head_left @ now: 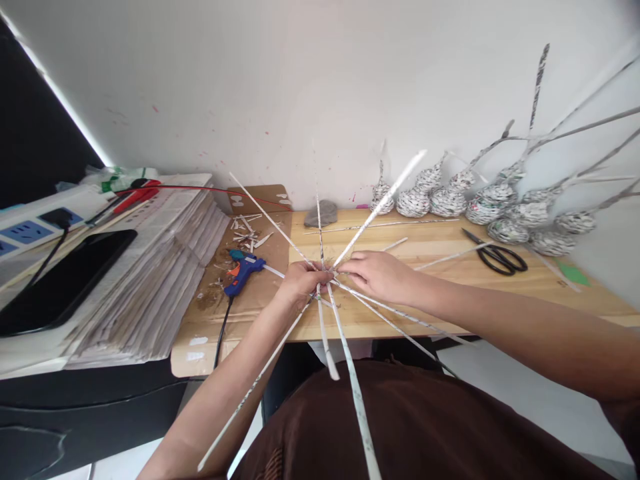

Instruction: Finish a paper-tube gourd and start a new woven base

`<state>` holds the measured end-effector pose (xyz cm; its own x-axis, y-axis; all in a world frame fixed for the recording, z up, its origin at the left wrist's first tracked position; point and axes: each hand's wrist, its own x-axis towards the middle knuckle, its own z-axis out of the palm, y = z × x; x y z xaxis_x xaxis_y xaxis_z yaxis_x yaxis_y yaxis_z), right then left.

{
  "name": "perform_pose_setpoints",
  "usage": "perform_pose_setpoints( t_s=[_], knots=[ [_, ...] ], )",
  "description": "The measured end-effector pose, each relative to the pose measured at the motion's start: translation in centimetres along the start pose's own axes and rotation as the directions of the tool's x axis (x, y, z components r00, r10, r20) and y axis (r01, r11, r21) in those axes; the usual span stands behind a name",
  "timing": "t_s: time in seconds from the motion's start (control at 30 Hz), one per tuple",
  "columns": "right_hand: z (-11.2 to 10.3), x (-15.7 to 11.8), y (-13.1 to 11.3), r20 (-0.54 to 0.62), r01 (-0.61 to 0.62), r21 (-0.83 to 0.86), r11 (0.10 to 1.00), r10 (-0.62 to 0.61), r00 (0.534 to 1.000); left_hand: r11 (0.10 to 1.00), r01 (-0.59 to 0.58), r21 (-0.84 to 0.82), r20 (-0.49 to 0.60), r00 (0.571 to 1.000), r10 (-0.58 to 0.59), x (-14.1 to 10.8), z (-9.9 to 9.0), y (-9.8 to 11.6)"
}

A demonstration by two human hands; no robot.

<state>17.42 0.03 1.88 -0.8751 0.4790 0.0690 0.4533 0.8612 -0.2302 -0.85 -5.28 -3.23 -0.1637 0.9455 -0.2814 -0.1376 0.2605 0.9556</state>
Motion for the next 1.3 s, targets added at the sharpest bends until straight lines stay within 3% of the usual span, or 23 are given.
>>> perform_pose_setpoints(
  t_s=[0.3, 0.47, 0.63, 0.9, 1.0, 1.13, 1.3],
  knots=[
    [0.6, -0.4, -0.2, 0.033, -0.181, 0.349, 0.919, 0.181, 0.983, 1.0, 0.021, 0.004, 0.02, 1.0, -0.021, -1.1, 0.0, 1.5],
    [1.0, -0.4, -0.5, 0.087, -0.254, 0.503, 0.826, 0.244, 0.966, 1.0, -0.013, -0.006, -0.043, 0.999, 0.012, -0.6, 0.4, 0.7],
    [1.4, -0.5, -1.1, 0.092, -0.274, 0.566, 0.778, 0.27, 0.958, 0.997, -0.044, -0.061, -0.109, 0.993, 0.037, 0.0, 0.8, -0.2],
    [2.3, -1.0, -0.6, 0.058, -0.24, 0.668, 0.704, 0.272, 0.96, 0.984, 0.023, -0.177, -0.032, 0.999, -0.029, -0.4, 0.4, 0.3],
    [2.5, -0.8, -0.9, 0.061, -0.289, 0.745, 0.601, 0.369, 0.927, 0.977, -0.009, -0.214, -0.079, 0.997, -0.008, -0.3, 0.7, 0.3],
    [2.4, -0.5, -1.4, 0.149, -0.382, 0.825, 0.416, 0.493, 0.857, 0.965, -0.042, -0.258, -0.144, 0.99, 0.005, 0.0, 1.3, 0.2],
    [2.3, -0.5, -1.1, 0.093, -0.308, 0.815, 0.491, 0.413, 0.906, 0.948, -0.009, -0.319, -0.153, 0.987, -0.042, 0.1, 1.6, 0.6]
  ],
)
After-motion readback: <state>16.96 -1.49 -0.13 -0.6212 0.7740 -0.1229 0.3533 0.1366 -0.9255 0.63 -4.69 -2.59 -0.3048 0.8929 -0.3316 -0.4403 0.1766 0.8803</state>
